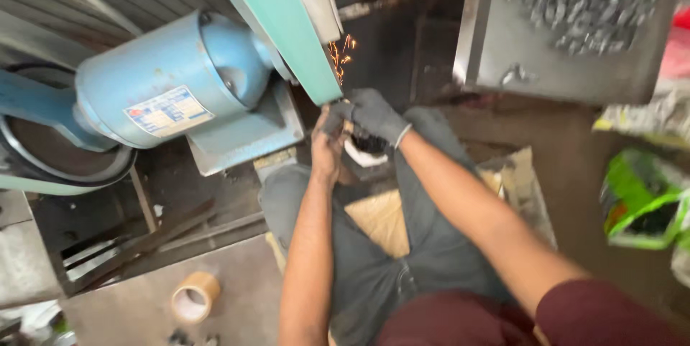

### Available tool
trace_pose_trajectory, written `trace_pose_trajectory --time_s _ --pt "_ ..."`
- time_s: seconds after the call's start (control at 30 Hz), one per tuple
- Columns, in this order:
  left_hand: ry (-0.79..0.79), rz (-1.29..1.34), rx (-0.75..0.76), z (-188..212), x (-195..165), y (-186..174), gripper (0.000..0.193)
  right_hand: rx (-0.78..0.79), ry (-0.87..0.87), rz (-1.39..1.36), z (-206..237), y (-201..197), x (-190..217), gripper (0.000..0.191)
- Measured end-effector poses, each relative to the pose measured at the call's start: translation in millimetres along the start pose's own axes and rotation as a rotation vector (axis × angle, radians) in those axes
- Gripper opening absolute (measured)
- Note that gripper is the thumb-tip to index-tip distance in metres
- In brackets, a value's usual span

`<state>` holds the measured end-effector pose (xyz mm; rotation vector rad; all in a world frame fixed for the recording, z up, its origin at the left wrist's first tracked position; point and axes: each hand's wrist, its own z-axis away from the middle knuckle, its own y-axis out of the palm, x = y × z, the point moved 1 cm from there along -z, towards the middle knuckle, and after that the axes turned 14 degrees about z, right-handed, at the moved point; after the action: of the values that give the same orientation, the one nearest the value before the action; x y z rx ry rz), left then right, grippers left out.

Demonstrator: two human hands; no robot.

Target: The person sits on the floor at a bench grinder and grinds small metal workpieces against the spinning wheel, producing sparks, then places the ground pieces onto a metal tray holding many similar finished parts, repeating the cycle with new pieces.

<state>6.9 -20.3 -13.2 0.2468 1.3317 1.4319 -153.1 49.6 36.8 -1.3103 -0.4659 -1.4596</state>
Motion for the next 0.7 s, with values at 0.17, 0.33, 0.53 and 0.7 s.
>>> trace_pose_trajectory --time_s 0.17,0.33,0.53,0.7 --pt "0.020 -0.092 0.108 2.4 1.8 11.6 0.050 -0.061 -0.189 0.227 23.2 -5.3 9.0 0.034" --pt "0.208 -0.402 0.128 9.8 3.9 18.9 0.046 -0.074 -0.369 0.364 54.9 -12.3 -5.8 0.029" --pt "0.189 -0.271 0.025 7.9 5.5 24.1 0.043 0.084 -0.010 -0.021 10.5 0.3 -21.2 0.034" --pt "-0.010 0.040 -0.107 10.4 5.2 24.3 0.042 -0.025 -0.075 0.061 -7.8 5.4 -17.4 0.034"
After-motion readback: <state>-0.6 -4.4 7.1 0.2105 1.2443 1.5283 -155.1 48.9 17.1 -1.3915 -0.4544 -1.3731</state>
